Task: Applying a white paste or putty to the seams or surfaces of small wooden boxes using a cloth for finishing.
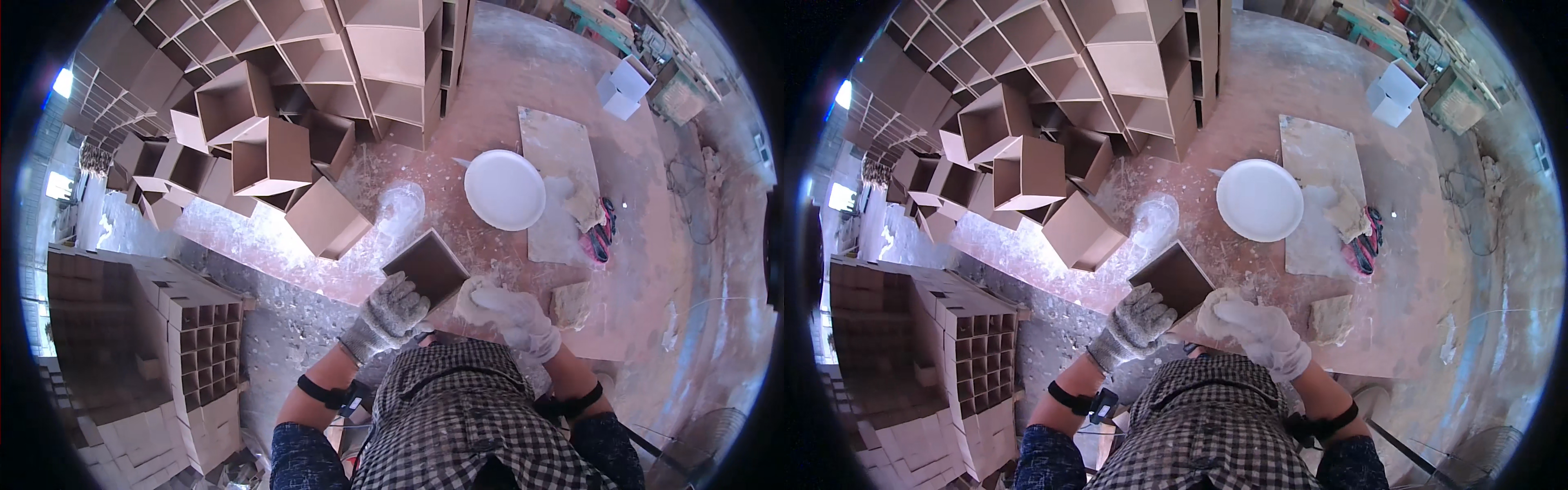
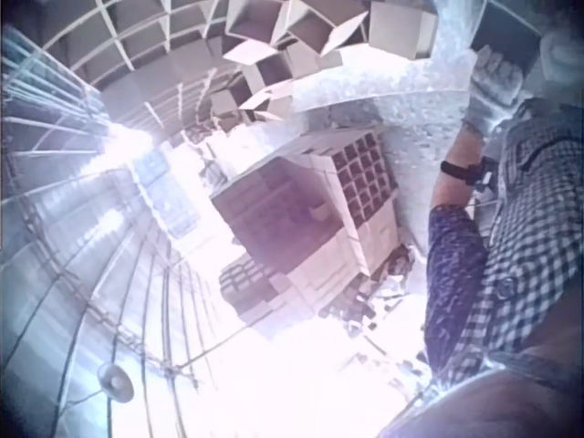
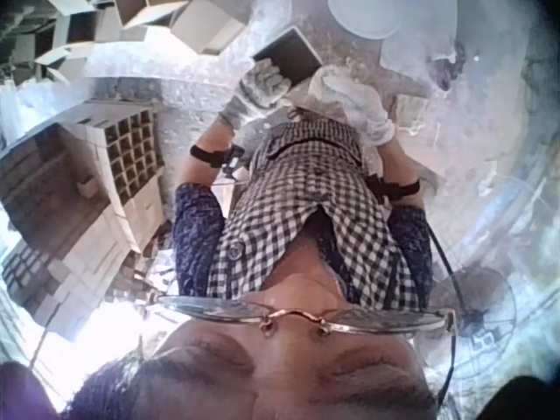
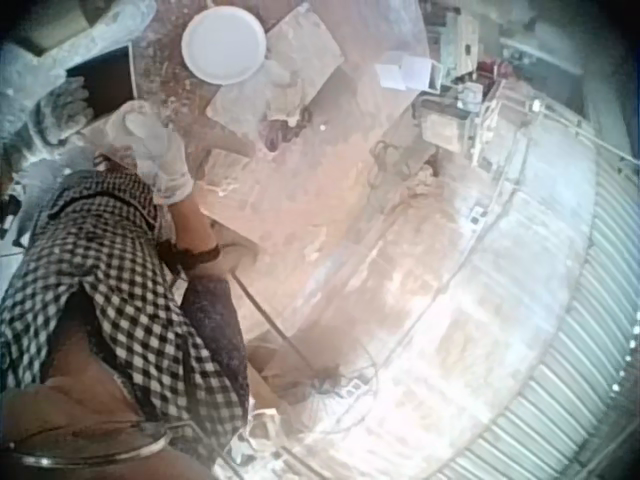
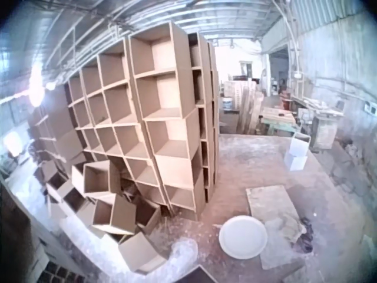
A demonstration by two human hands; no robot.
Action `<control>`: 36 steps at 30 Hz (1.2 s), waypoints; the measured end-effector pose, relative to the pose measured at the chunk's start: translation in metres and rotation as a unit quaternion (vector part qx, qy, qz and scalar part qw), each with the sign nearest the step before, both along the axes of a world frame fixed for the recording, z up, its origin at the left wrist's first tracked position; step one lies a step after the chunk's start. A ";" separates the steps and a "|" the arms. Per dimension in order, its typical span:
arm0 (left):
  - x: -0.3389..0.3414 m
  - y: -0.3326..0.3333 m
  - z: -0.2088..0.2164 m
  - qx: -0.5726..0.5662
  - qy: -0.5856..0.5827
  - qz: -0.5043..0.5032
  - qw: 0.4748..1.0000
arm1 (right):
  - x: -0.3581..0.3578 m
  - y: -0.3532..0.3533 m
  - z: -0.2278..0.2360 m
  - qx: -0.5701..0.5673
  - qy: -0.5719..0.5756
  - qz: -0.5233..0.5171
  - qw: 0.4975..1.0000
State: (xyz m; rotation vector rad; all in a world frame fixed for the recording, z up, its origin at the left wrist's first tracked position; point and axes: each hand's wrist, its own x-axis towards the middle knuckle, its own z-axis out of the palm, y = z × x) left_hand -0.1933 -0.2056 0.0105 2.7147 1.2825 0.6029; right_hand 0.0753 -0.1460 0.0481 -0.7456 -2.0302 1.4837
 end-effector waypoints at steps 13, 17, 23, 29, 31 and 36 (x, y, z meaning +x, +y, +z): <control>-0.031 0.021 -0.001 0.040 0.063 -0.070 0.995 | -0.052 0.068 -0.042 0.252 -0.168 0.005 0.953; -0.026 0.018 0.003 0.064 0.041 -0.046 0.996 | -0.004 0.017 -0.025 0.242 -0.113 0.008 0.964; -0.009 0.011 0.002 0.077 0.078 0.015 0.994 | 0.041 -0.028 -0.023 0.192 -0.021 -0.026 0.981; 0.043 0.008 0.008 -0.063 0.111 0.109 0.986 | -0.022 0.034 0.051 0.214 -0.067 -0.216 0.950; 0.053 0.015 0.010 0.055 0.102 0.104 0.988 | -0.034 0.064 0.018 -0.009 0.197 -0.142 0.970; 0.044 0.011 0.012 0.013 0.055 0.113 0.992 | -0.049 0.079 -0.056 -0.100 0.222 -0.063 0.968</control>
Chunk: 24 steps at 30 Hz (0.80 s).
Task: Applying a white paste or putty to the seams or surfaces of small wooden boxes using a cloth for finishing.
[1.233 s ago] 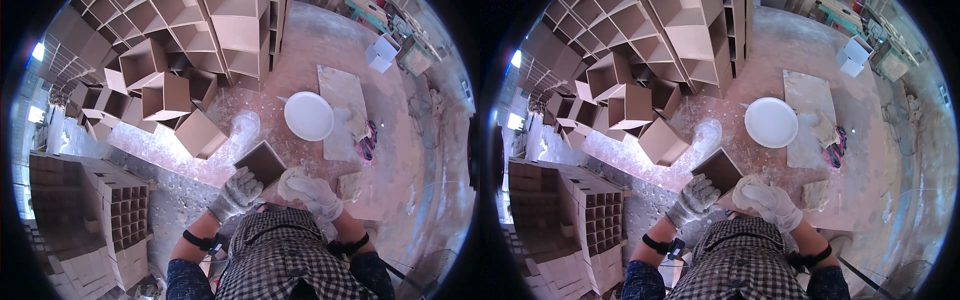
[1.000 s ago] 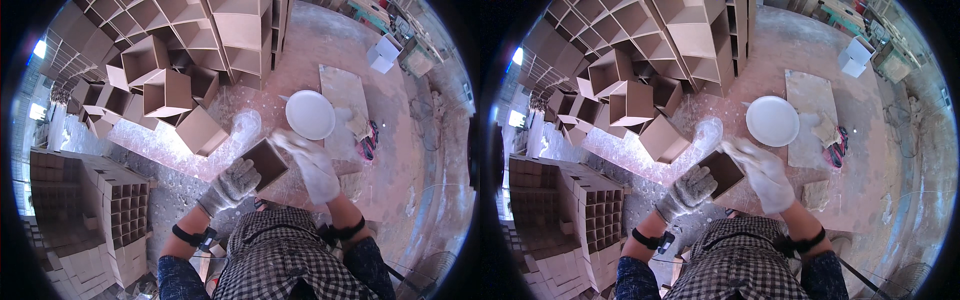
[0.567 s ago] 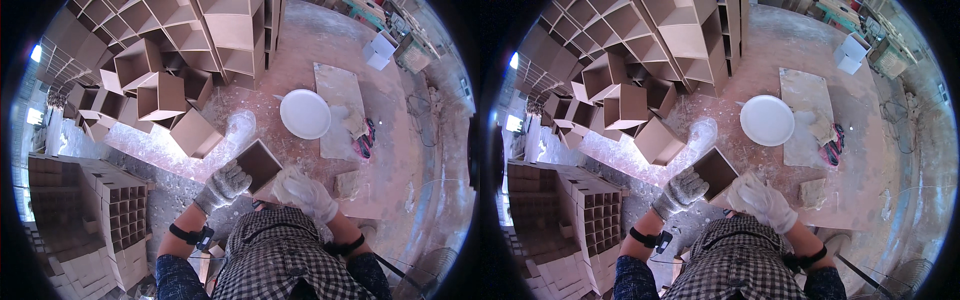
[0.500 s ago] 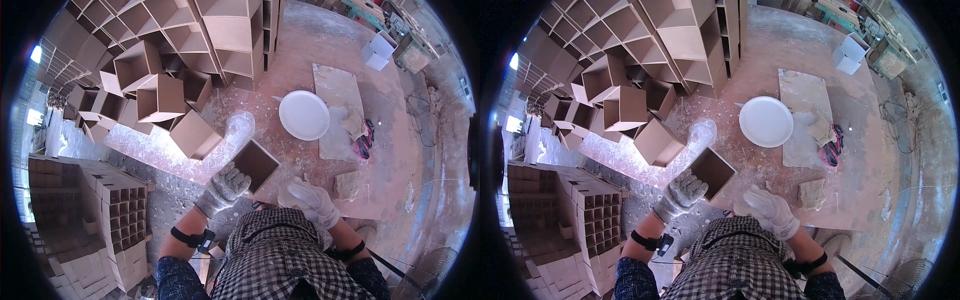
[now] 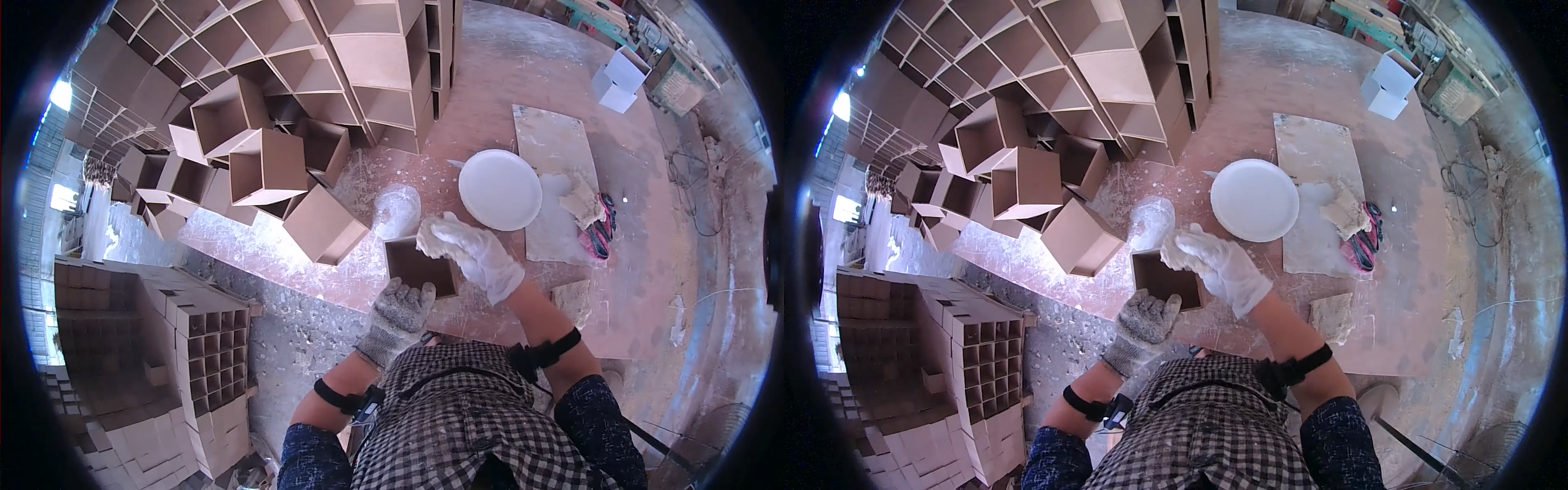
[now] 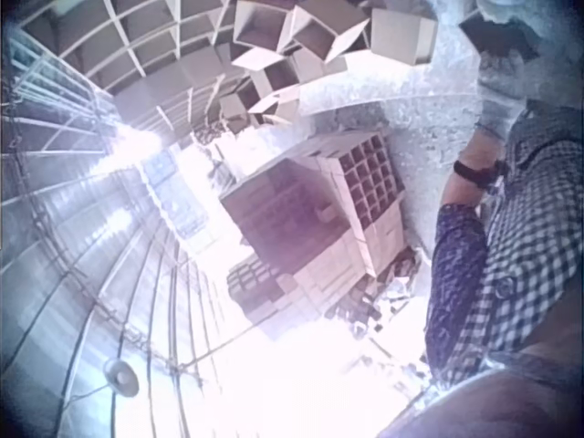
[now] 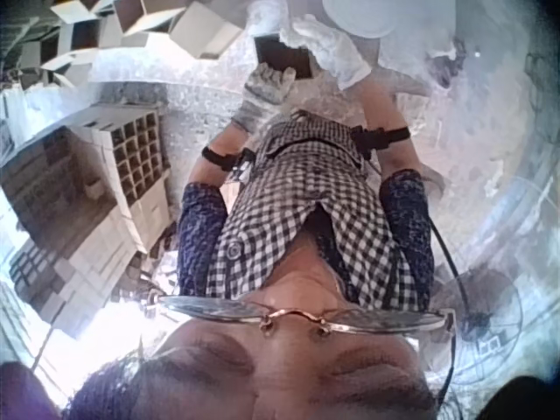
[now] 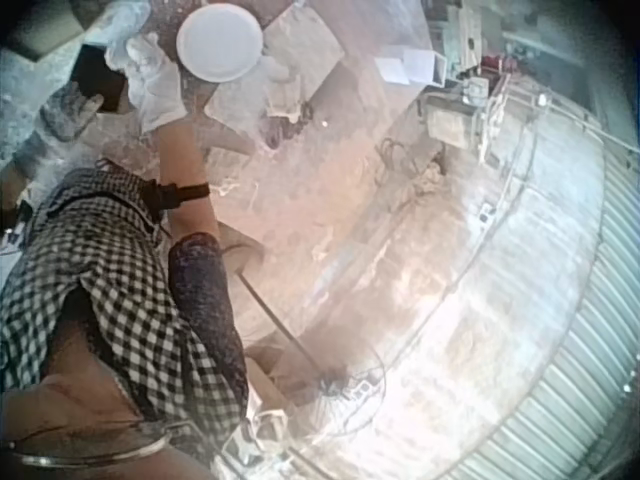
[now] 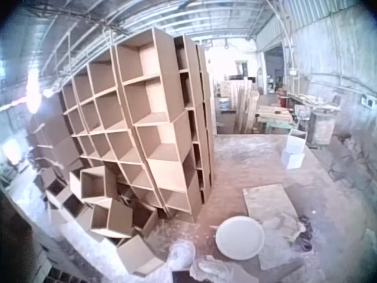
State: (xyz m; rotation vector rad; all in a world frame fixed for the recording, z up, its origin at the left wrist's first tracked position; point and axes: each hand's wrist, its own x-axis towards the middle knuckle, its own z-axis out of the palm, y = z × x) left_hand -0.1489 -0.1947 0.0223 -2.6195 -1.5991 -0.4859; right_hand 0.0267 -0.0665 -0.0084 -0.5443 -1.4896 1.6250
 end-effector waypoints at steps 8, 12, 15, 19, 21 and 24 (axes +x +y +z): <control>-0.010 -0.005 -0.008 0.006 0.001 -0.006 1.000 | 0.050 -0.095 0.041 0.326 -0.393 0.058 0.858; -0.024 -0.001 0.013 -0.033 -0.039 -0.035 0.998 | 0.073 -0.096 0.046 0.355 -0.267 0.021 0.896; -0.058 0.010 0.034 0.046 0.006 -0.095 0.994 | 0.034 -0.066 0.081 0.014 0.024 -0.011 1.000; -0.078 0.047 0.050 0.005 0.080 -0.195 0.977 | -0.002 0.007 0.055 0.231 -0.134 -0.002 0.964; -0.082 0.056 0.035 0.009 0.112 -0.227 0.967 | -0.003 0.006 0.008 0.287 -0.175 -0.025 0.941; -0.091 0.056 0.018 0.017 0.116 -0.241 0.964 | -0.003 -0.027 0.010 0.330 -0.182 -0.059 0.924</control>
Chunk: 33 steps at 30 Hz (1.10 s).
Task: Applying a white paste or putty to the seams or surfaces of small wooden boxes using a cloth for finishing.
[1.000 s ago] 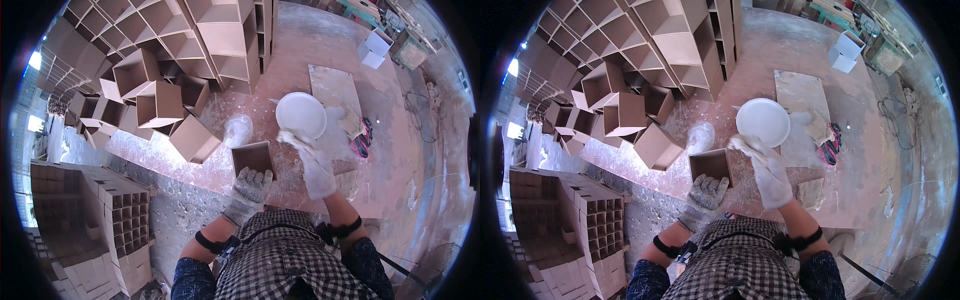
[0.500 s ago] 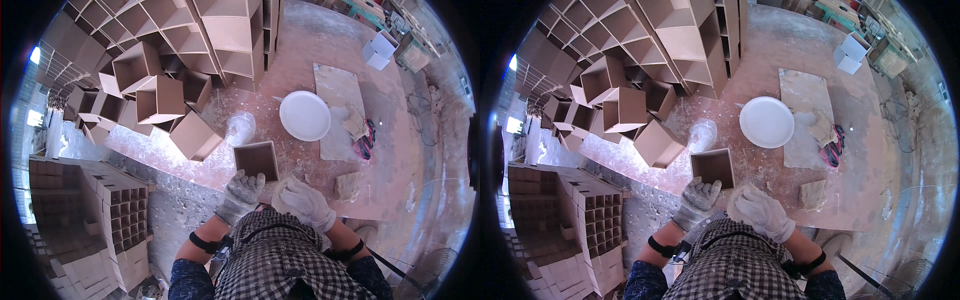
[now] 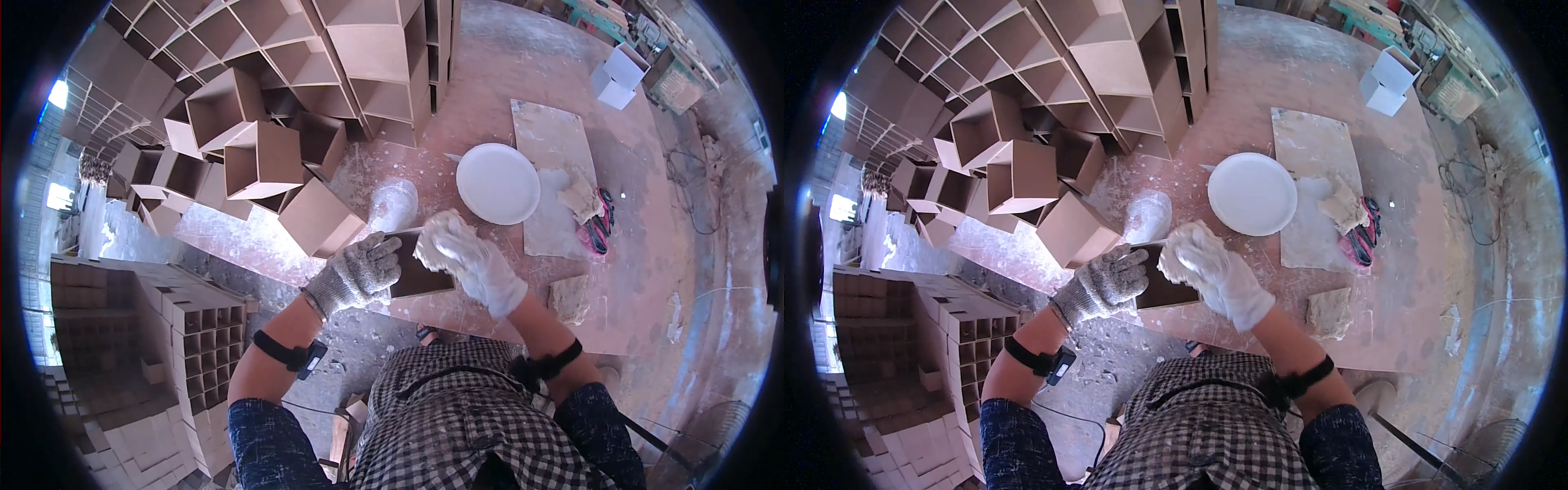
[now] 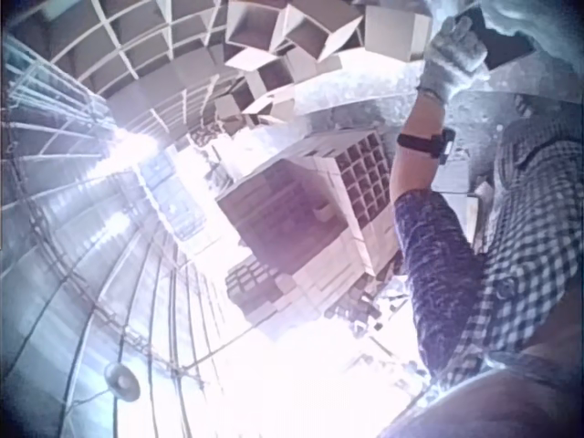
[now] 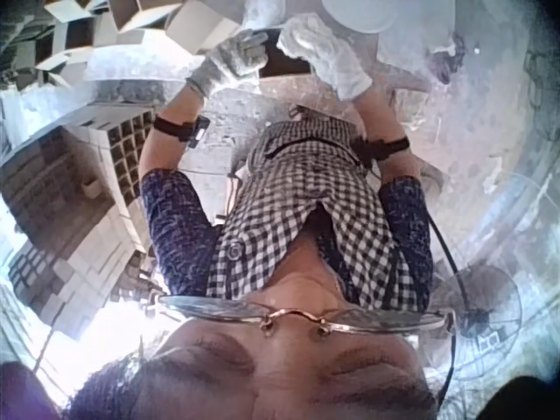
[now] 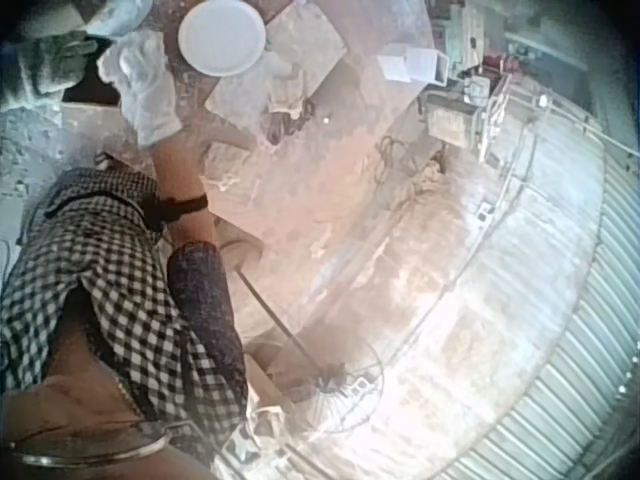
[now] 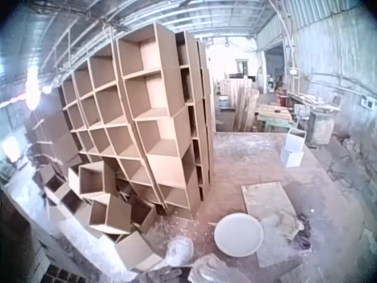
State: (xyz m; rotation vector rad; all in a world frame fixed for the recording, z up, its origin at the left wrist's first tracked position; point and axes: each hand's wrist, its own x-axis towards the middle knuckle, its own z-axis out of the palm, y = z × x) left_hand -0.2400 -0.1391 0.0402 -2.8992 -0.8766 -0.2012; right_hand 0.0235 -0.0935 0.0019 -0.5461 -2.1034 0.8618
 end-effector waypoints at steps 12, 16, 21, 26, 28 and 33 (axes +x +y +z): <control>0.012 -0.028 -0.012 -0.007 -0.066 0.094 0.993 | 0.064 -0.087 0.049 -0.076 -0.067 0.030 0.994; 0.056 -0.049 -0.017 -0.022 -0.052 0.147 0.988 | 0.060 -0.067 0.063 -0.216 0.016 -0.175 0.960; 0.053 -0.040 0.000 0.010 -0.136 0.134 0.982 | 0.021 -0.013 0.074 -0.268 0.095 -0.124 0.951; 0.038 -0.034 -0.031 -0.021 -0.126 0.120 0.985 | 0.007 -0.027 0.008 0.017 -0.143 -0.157 0.977; 0.038 -0.041 -0.036 -0.049 -0.097 0.133 0.985 | 0.008 -0.050 0.011 0.022 -0.247 -0.149 0.957; 0.038 -0.035 -0.035 -0.070 -0.134 0.132 0.980 | 0.008 -0.116 0.011 0.152 -0.239 -0.051 0.958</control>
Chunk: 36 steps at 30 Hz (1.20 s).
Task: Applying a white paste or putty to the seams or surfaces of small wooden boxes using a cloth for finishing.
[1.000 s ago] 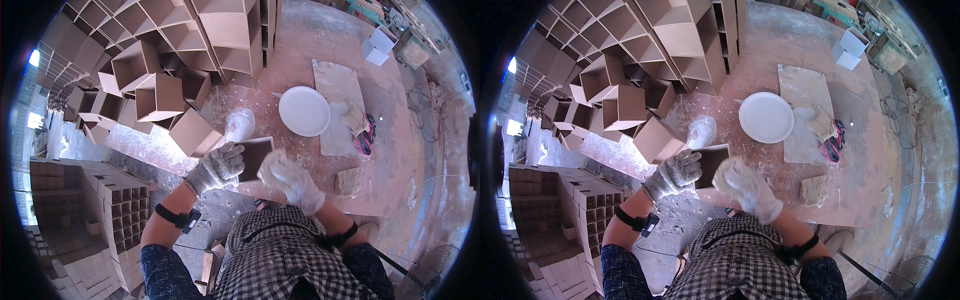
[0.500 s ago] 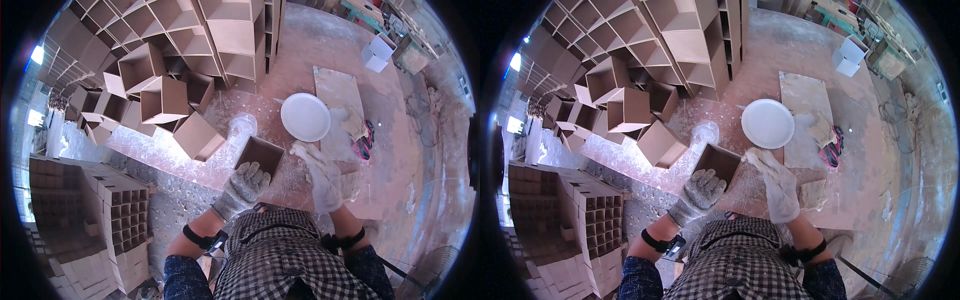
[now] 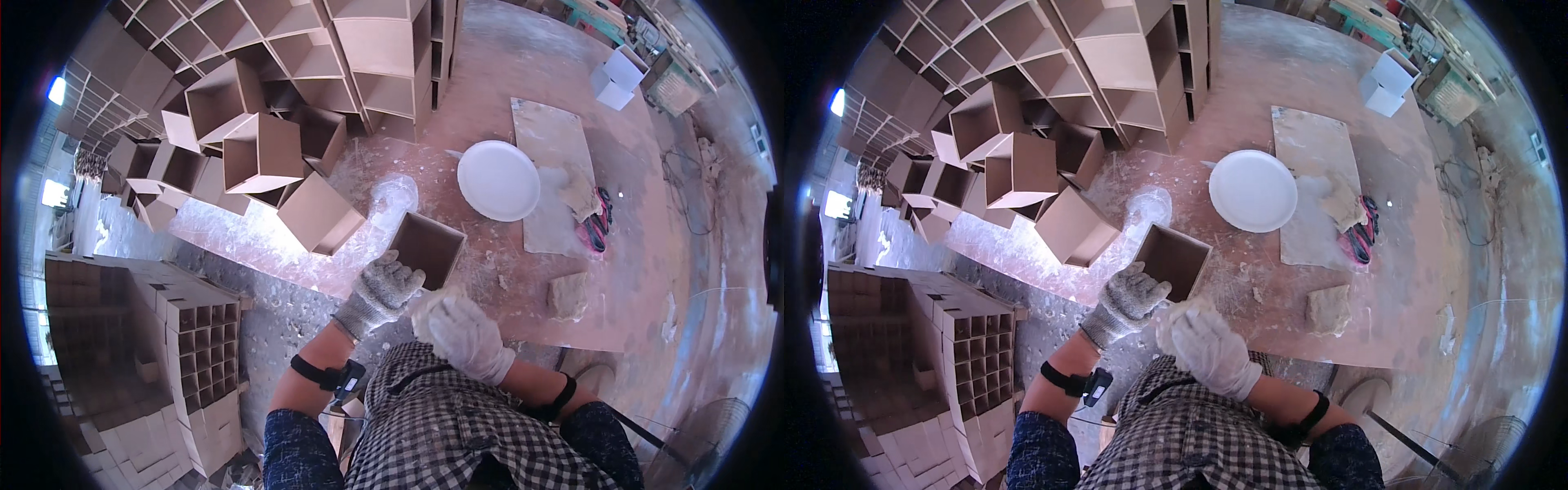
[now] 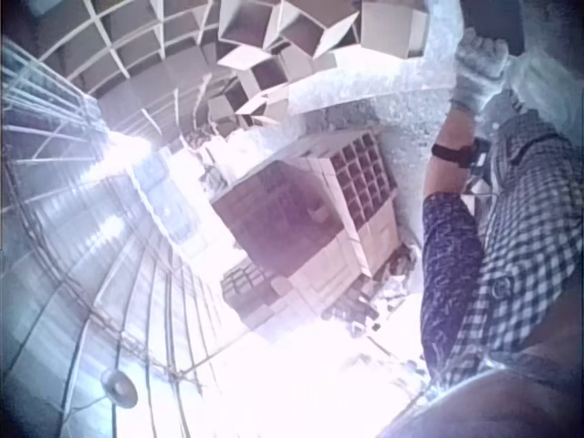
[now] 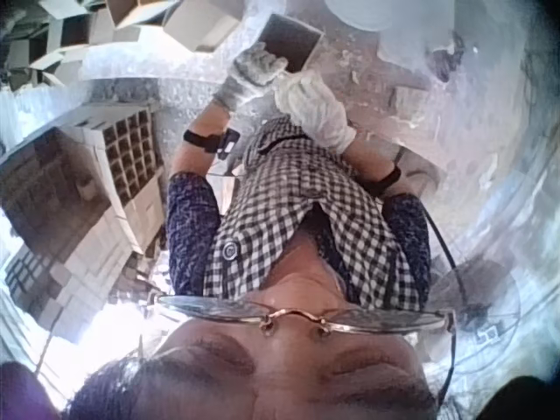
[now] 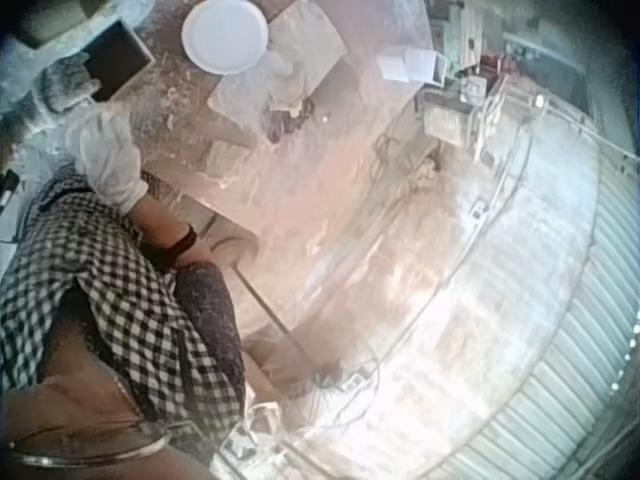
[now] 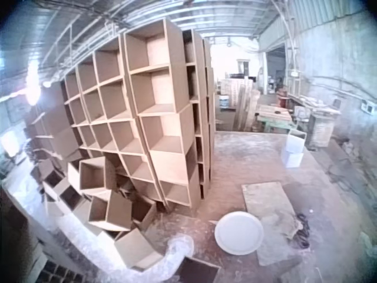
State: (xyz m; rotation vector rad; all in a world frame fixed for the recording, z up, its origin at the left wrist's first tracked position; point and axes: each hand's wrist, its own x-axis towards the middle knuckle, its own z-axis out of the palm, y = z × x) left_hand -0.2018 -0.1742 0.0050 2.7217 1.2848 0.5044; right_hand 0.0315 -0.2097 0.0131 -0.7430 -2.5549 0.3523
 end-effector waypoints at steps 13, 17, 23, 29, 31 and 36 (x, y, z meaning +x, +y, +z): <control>0.003 0.005 0.002 0.024 0.007 -0.009 1.000 | 0.004 0.039 0.034 0.028 -0.046 -0.044 0.998; 0.001 0.003 0.007 0.031 -0.005 -0.020 0.999 | 0.008 0.057 -0.003 0.137 -0.007 0.004 0.991; 0.000 0.005 0.000 0.046 -0.038 -0.022 0.998 | 0.012 0.120 0.019 0.230 -0.148 -0.060 0.960; 0.000 0.002 0.000 0.036 -0.038 -0.016 0.998 | 0.002 0.081 0.025 0.040 0.019 -0.012 0.999; 0.001 0.003 0.001 0.038 -0.041 -0.021 0.998 | -0.005 0.043 0.023 0.012 0.055 -0.016 0.998; 0.001 0.002 0.005 0.009 -0.026 -0.016 0.999 | -0.008 0.020 0.028 -0.047 0.066 -0.036 0.996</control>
